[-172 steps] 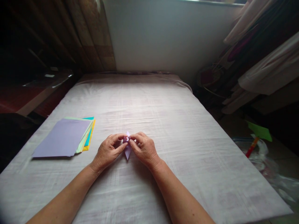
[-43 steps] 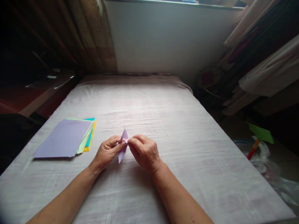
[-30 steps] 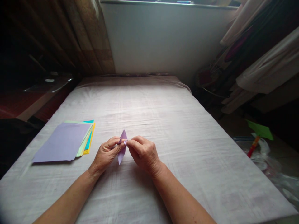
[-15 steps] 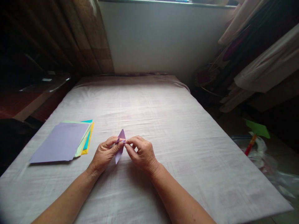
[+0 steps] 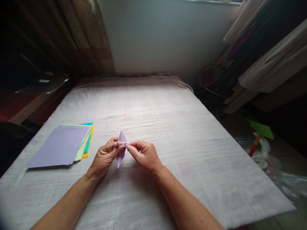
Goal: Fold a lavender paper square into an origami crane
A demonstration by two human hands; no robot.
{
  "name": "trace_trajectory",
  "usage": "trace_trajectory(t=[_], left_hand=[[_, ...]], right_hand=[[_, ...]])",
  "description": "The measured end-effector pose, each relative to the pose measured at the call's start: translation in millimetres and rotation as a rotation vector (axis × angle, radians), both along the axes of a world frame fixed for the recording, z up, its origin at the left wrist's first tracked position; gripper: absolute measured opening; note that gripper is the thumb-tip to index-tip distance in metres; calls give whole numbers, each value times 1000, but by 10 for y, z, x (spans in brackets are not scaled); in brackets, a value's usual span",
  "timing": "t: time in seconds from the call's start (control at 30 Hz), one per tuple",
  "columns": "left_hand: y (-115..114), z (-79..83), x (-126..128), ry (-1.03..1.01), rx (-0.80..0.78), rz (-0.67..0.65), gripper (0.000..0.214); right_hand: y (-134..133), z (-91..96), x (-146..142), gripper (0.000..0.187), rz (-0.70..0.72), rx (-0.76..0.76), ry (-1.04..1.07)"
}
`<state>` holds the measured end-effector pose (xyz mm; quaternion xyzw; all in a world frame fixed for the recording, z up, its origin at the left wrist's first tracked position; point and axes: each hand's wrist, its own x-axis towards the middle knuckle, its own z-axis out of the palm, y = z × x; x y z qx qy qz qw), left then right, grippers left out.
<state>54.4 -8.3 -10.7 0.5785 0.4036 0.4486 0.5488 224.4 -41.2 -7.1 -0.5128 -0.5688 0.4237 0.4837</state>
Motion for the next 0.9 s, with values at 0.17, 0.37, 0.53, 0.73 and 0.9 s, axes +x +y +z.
trace_trajectory(t=[0.17, 0.37, 0.53, 0.73, 0.9], left_hand=[[3, -20, -14, 15, 27, -19, 27], [-1, -6, -25, 32, 51, -42, 28], [5, -2, -35, 36, 76, -76, 28], [-10, -11, -21, 70, 115, -53, 26], [-31, 0, 5, 86, 145, -30, 24]], right_hand=[[4, 45, 18, 27, 48, -114, 134], [17, 105, 15, 28, 130, -251, 293], [22, 120, 20, 29, 124, -236, 348], [23, 103, 13, 29, 99, -175, 283], [17, 73, -7, 30, 74, -138, 212]])
